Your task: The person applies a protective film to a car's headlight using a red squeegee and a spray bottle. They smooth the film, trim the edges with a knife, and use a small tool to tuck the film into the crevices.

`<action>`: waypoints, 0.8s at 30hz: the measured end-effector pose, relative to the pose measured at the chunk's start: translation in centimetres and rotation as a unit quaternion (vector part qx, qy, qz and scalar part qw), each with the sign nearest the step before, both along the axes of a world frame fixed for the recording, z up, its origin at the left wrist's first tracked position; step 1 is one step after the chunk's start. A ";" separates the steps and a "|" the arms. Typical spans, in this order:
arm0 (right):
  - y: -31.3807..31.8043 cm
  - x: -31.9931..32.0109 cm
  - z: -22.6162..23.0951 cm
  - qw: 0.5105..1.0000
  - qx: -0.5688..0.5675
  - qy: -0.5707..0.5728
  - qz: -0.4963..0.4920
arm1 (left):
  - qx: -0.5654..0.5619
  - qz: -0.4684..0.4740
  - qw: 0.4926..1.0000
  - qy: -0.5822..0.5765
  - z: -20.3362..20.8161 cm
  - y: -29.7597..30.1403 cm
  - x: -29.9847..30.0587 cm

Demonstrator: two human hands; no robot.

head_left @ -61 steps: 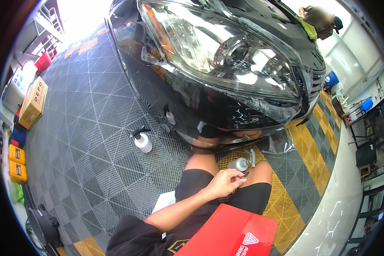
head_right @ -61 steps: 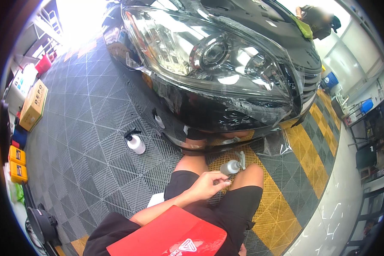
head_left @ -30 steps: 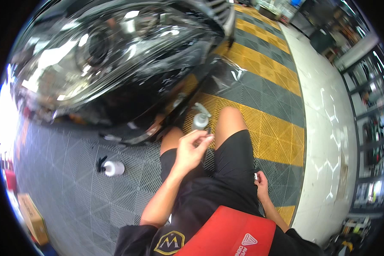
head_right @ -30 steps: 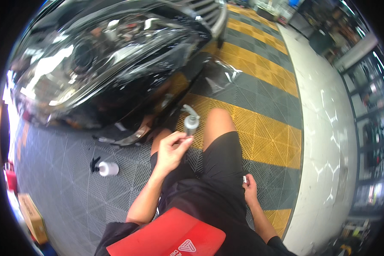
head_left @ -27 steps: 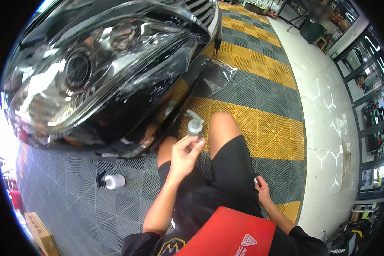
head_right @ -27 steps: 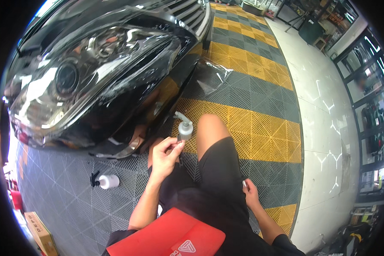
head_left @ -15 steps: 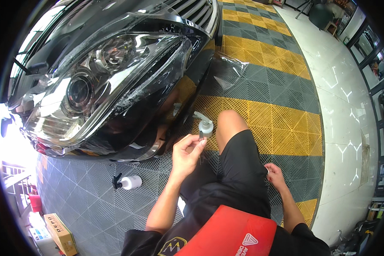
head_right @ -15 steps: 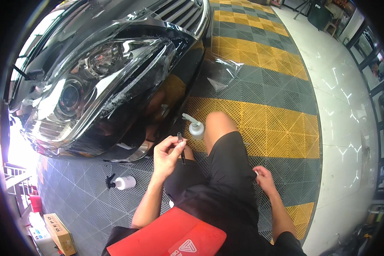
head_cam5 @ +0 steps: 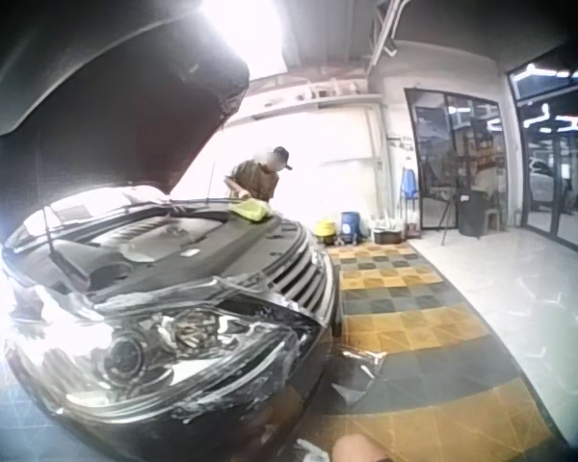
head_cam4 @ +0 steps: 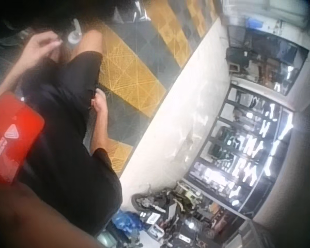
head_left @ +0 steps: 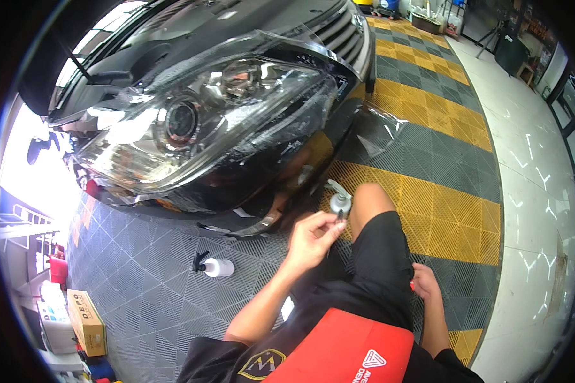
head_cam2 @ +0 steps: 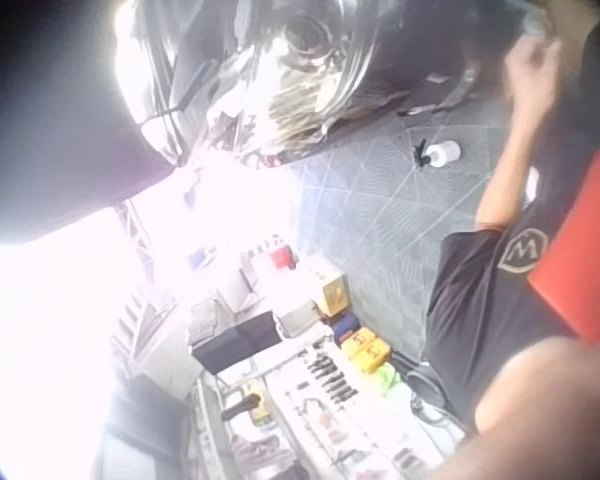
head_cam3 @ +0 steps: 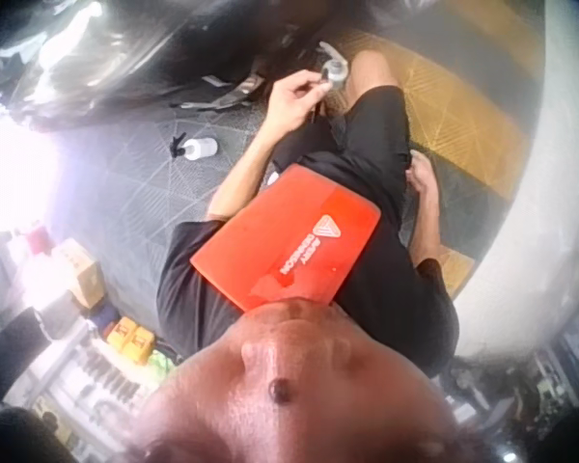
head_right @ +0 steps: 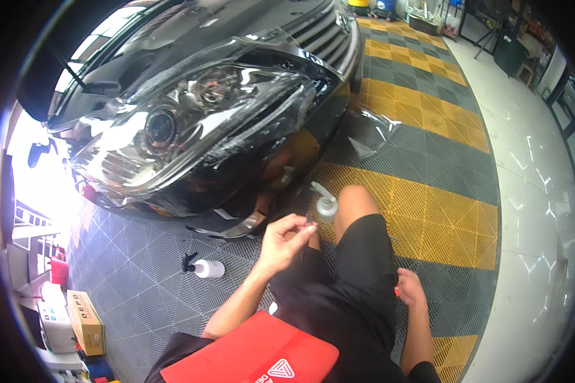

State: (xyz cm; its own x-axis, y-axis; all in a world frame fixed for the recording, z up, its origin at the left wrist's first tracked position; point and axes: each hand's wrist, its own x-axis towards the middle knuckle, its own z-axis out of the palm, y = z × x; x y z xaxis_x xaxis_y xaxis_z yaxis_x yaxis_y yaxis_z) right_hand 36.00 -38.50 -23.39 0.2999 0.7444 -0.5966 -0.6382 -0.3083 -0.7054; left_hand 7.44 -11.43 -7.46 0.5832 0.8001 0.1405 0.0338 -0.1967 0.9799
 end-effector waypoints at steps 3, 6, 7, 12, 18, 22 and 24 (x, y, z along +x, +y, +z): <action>-1.3 -0.3 0.2 0.989 0.105 0.102 -0.033 | -0.008 -0.007 1.000 0.017 0.3 -0.4 -1.3; -1.1 -0.8 2.7 0.993 0.066 0.099 0.008 | 0.000 -0.005 1.000 0.026 0.1 -1.0 -2.3; -1.0 -1.3 3.9 0.993 0.064 0.097 0.010 | -0.011 -0.007 1.000 0.013 -0.2 -1.2 -2.5; -4.1 -1.4 -0.9 0.976 0.096 0.135 -0.140 | 0.001 -0.036 0.999 0.025 0.3 -1.6 -2.6; -1.3 -4.4 0.7 0.992 0.075 -0.027 -0.100 | -0.004 -0.041 0.999 0.021 0.3 -1.7 -2.5; -1.5 -4.5 1.6 0.857 -0.011 -0.486 0.171 | -0.024 -0.049 0.998 -0.017 0.7 -1.6 -0.7; -1.9 -3.4 1.4 0.805 -0.124 -0.527 0.243 | -0.034 -0.049 0.998 -0.038 0.4 -1.9 0.0</action>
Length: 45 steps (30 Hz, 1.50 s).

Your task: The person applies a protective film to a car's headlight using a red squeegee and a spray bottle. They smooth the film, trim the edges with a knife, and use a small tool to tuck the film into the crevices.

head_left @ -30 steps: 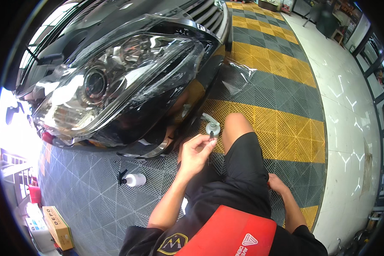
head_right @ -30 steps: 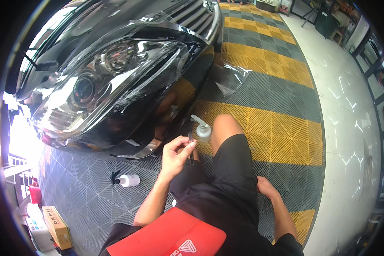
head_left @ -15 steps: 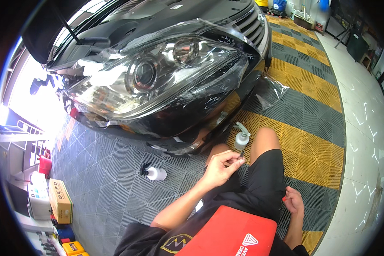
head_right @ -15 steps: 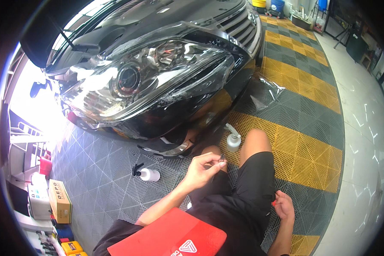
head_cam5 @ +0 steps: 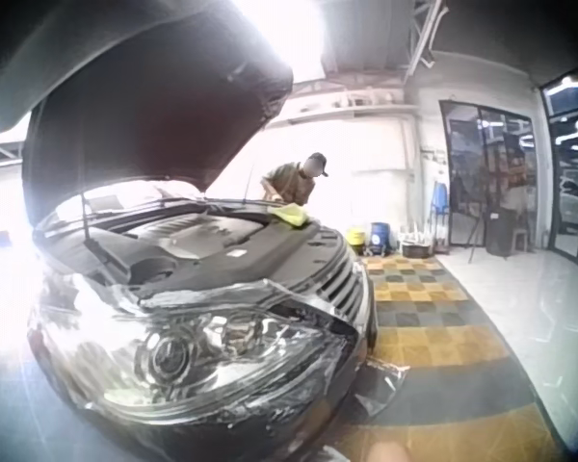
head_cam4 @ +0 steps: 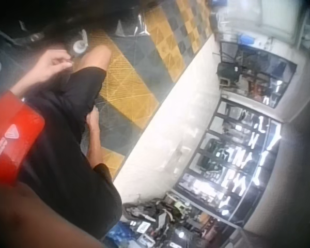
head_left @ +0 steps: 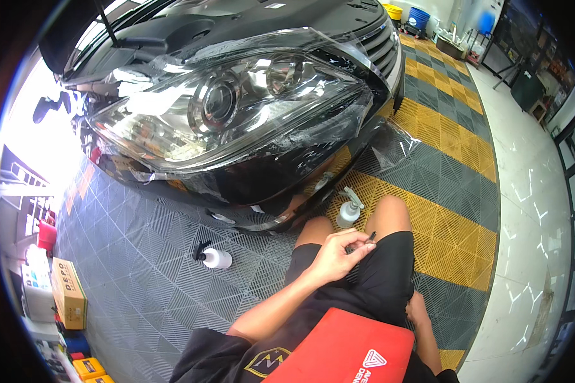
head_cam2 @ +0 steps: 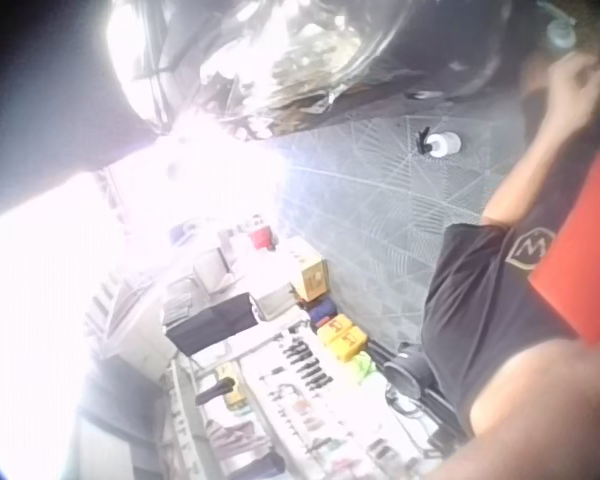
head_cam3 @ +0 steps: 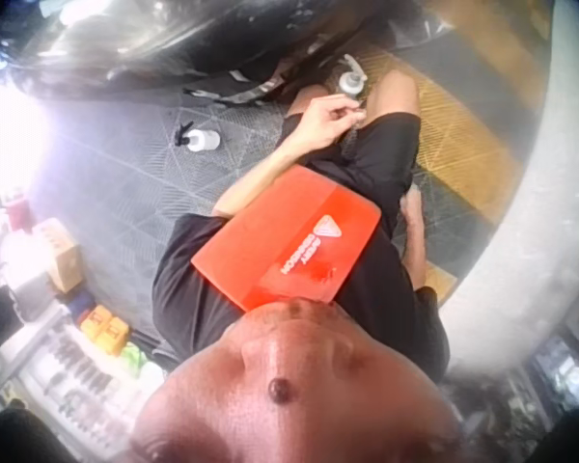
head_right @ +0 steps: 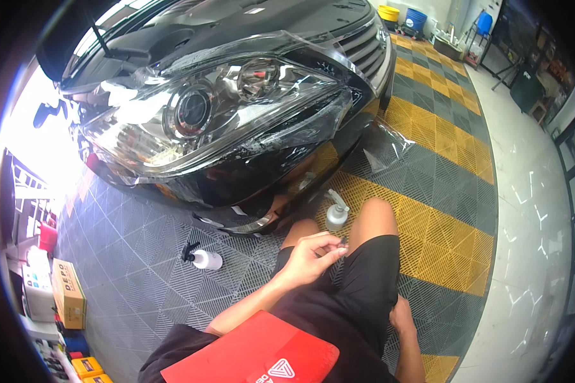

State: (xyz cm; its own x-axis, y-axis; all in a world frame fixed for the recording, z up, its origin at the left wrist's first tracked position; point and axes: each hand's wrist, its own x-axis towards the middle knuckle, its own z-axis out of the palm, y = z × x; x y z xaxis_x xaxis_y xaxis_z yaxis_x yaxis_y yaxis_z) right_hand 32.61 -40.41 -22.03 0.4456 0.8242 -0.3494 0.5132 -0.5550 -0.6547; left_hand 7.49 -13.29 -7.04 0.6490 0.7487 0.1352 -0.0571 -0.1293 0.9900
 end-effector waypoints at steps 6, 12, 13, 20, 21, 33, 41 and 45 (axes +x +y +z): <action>0.3 1.0 -6.5 0.873 0.192 0.251 -0.372 | 0.044 -0.014 0.999 0.008 -0.1 -0.9 0.1; -0.8 2.9 -9.7 0.966 0.158 0.050 -0.199 | 0.041 -0.008 0.997 0.057 0.2 -1.2 -1.7; 0.6 2.0 -6.4 0.945 0.149 0.179 -0.229 | 0.059 -0.002 0.997 0.057 0.0 -1.0 -2.0; -0.9 3.2 -1.8 0.953 0.022 0.292 -0.078 | 0.052 -0.008 0.997 0.049 1.0 -1.0 -1.7; -0.8 4.0 -2.0 0.954 0.026 0.290 -0.067 | 0.061 -0.012 0.997 0.041 1.3 -1.1 -1.7; 3.0 2.1 2.4 0.992 -0.019 0.119 -0.040 | 0.071 0.030 0.996 0.045 0.6 -2.3 -3.6; 2.6 1.4 -4.4 0.910 0.352 -0.220 0.002 | 0.060 0.047 0.995 0.058 0.2 -2.3 -4.0; 2.7 3.7 -6.8 0.925 0.307 -0.221 0.036 | 0.094 0.049 0.994 0.025 -0.4 -2.3 -3.0</action>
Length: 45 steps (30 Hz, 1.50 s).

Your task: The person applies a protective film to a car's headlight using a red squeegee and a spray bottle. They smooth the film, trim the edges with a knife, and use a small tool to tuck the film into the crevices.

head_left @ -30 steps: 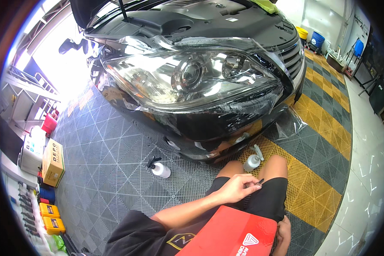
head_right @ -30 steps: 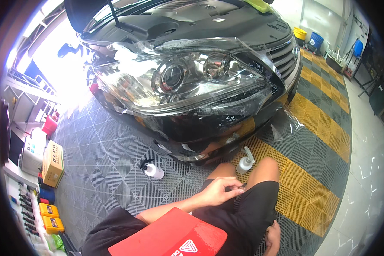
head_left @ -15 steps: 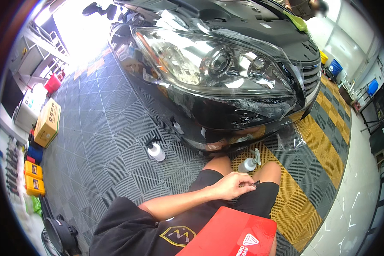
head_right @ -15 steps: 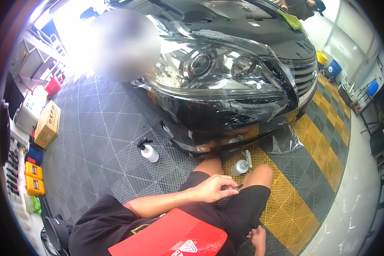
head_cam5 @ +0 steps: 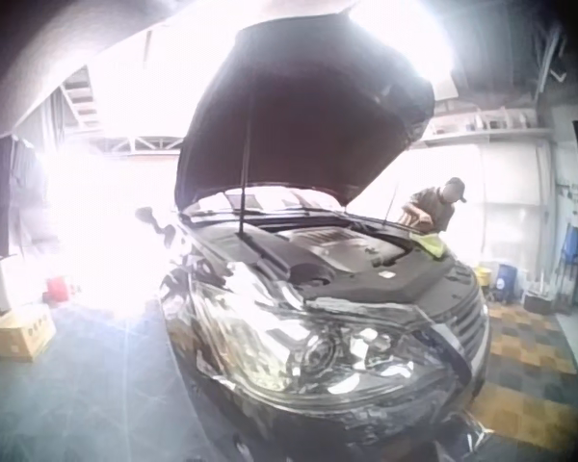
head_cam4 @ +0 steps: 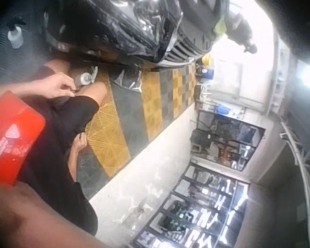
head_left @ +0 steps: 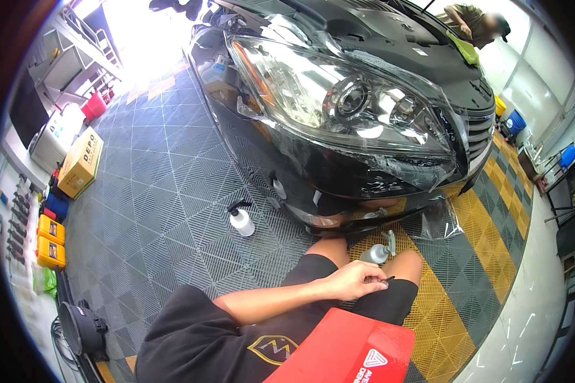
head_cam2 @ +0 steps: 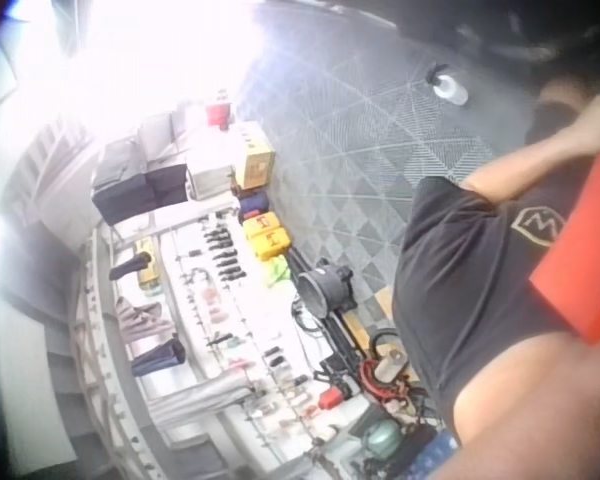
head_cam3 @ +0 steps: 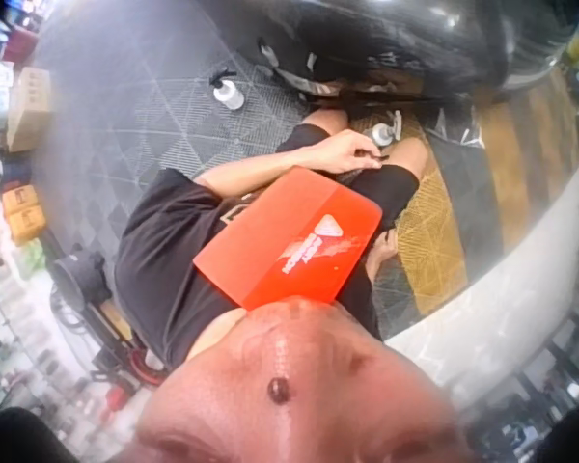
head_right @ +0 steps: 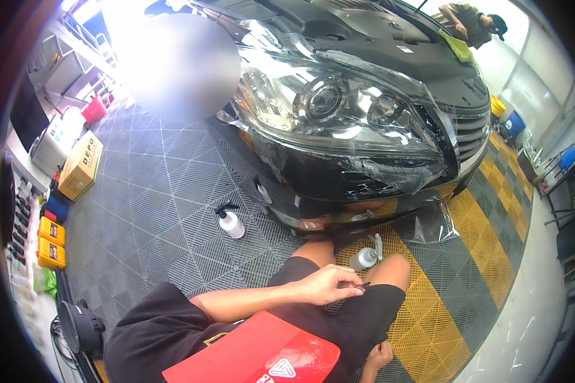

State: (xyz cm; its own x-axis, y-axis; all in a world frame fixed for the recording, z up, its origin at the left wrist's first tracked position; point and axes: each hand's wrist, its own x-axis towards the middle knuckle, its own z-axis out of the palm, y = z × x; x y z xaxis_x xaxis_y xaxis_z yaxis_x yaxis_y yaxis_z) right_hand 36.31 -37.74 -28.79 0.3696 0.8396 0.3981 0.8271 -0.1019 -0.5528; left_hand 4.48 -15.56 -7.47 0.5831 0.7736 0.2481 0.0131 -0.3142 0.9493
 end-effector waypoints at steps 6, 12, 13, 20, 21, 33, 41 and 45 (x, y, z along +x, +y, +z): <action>-1.1 0.3 5.6 0.993 -0.057 -0.055 0.086 | -0.042 0.024 0.999 0.000 0.1 0.1 1.4; 10.4 -4.4 15.8 0.937 -0.039 0.280 0.206 | -0.250 0.038 0.956 -0.150 -2.6 0.2 4.6; 12.6 -6.4 16.9 0.899 -0.043 0.363 0.243 | -0.289 0.028 0.943 -0.160 -2.1 0.6 5.4; 19.9 -4.9 16.9 0.780 -0.157 0.542 0.272 | -0.246 0.174 0.948 -0.097 -4.6 2.4 7.3; 20.1 -3.2 17.0 0.776 -0.180 0.542 0.266 | -0.252 0.153 0.952 -0.088 -5.3 2.3 7.3; 24.2 -1.4 13.1 0.732 -0.079 0.638 0.224 | -0.315 0.189 0.929 0.033 -7.4 -0.2 14.7; 31.9 9.8 6.3 0.858 -0.155 0.477 0.110 | -0.325 0.187 0.924 0.073 -8.7 1.4 14.0; 30.8 17.9 -10.9 0.916 -0.378 0.132 0.025 | -0.347 0.198 0.914 0.075 -10.4 1.4 12.5</action>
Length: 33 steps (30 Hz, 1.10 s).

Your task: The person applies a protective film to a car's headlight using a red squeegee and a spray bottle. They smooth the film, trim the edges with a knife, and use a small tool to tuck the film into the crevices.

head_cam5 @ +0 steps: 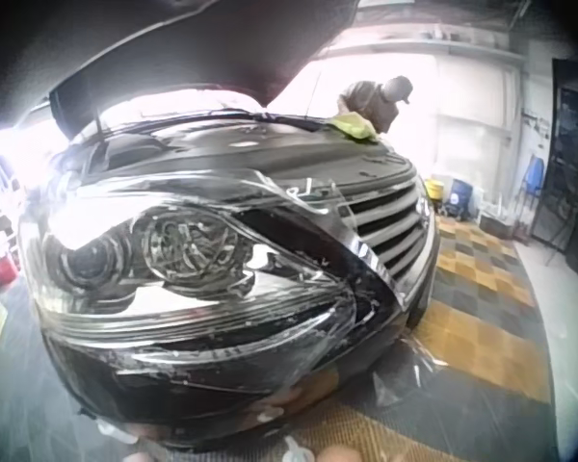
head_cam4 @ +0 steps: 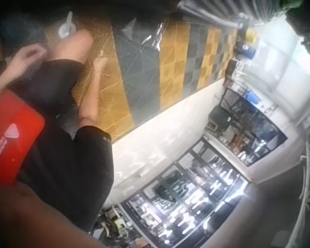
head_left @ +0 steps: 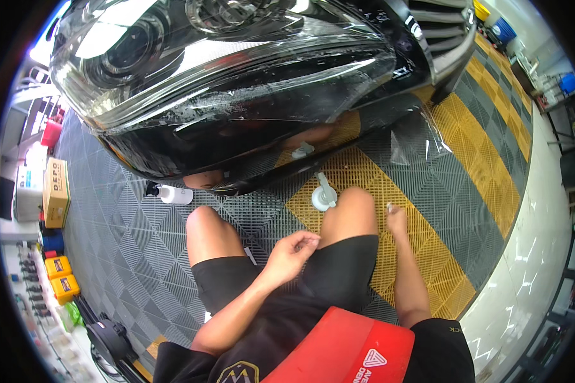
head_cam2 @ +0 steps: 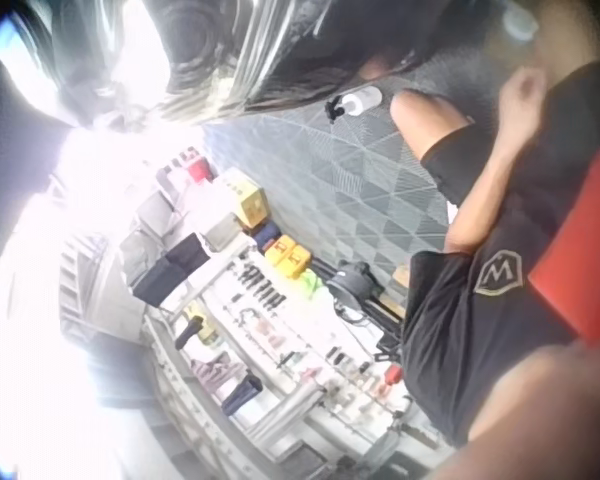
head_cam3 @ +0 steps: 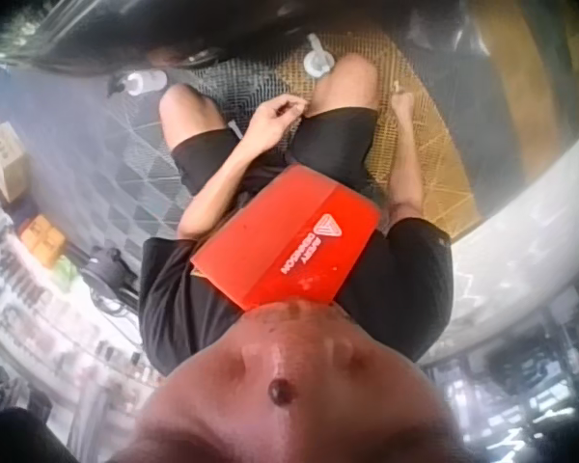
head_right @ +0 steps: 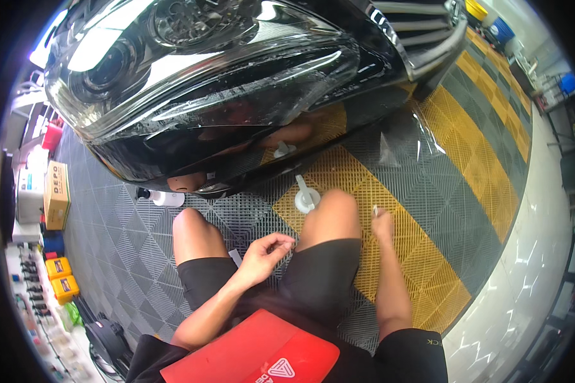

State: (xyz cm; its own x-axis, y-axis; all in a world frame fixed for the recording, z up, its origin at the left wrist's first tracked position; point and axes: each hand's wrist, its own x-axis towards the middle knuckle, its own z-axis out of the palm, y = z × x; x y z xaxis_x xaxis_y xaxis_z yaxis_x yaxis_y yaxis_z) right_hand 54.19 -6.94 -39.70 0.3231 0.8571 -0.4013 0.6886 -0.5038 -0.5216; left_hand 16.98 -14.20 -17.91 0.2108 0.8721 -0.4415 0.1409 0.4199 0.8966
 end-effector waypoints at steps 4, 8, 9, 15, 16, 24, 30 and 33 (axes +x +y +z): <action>-2.5 -2.6 -5.2 0.995 -0.103 0.012 -0.008 | -0.011 0.057 0.998 0.013 -0.1 -1.5 -2.7; 0.2 -2.1 -4.9 0.994 0.002 0.042 -0.099 | -0.007 0.124 0.991 0.048 2.2 -2.4 -6.8; 0.7 0.3 -5.8 0.974 0.191 0.061 -0.107 | 0.014 0.128 0.991 0.045 3.0 -1.5 -8.5; 2.9 -11.4 14.7 0.909 0.348 0.228 -0.022 | 0.217 0.349 0.798 0.442 4.6 2.7 -27.0; 2.3 -13.0 16.3 0.905 0.355 0.233 0.020 | 0.183 0.357 0.787 0.469 3.8 3.7 -29.7; -3.7 -31.8 21.7 0.856 0.179 0.389 0.289 | 0.038 0.119 0.758 0.640 -7.5 8.1 -47.5; -1.3 -51.8 21.4 0.799 0.283 0.248 0.468 | 0.074 0.149 0.844 0.510 3.2 7.1 -40.2; -2.1 -61.3 20.5 0.793 0.403 0.220 0.402 | 0.111 0.152 0.901 0.391 11.2 4.7 -36.4</action>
State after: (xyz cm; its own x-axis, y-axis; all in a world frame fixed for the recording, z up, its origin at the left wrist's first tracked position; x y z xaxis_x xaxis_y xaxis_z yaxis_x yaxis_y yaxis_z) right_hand -7.13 -9.07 -19.25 -0.4758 0.7510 0.4579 0.2814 0.6232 -0.7297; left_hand -19.43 -9.46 -6.70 -0.3520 0.9224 -0.1592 0.6751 0.3680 0.6394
